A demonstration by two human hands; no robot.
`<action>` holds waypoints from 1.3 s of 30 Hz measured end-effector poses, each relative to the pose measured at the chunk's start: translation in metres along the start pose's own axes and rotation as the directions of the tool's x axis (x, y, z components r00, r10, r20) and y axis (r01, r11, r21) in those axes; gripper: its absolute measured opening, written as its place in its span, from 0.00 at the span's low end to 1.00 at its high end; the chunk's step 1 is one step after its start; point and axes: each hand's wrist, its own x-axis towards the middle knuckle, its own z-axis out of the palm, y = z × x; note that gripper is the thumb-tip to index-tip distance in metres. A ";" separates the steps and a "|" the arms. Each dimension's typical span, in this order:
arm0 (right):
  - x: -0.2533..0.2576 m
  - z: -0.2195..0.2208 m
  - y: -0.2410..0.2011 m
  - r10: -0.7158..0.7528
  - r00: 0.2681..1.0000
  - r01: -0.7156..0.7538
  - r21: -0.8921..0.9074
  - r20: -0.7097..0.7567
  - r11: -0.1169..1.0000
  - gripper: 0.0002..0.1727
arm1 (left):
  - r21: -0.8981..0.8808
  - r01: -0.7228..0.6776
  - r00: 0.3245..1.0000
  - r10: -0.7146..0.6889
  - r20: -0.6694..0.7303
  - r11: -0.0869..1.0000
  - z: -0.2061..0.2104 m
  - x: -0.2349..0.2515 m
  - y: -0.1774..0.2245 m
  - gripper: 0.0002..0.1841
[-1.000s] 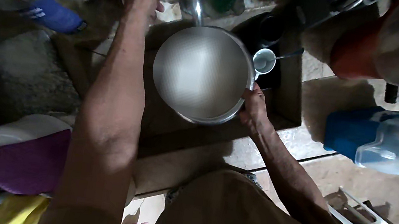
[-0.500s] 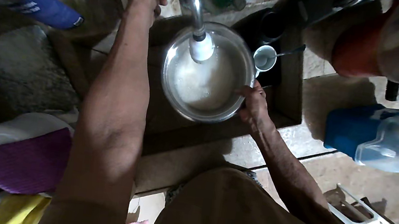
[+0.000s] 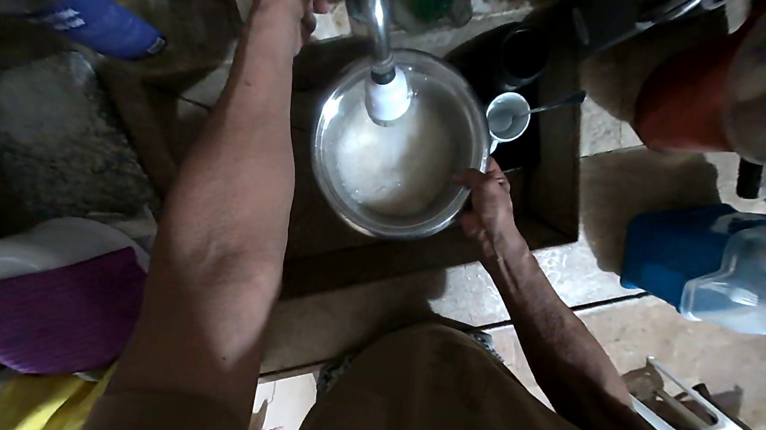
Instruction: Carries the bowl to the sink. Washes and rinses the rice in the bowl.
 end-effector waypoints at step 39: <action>0.001 -0.002 -0.001 0.013 1.000 -0.013 0.026 0.000 1.000 0.16 | -0.012 0.024 1.000 -0.024 -0.008 1.000 0.001 0.026 -0.012 0.26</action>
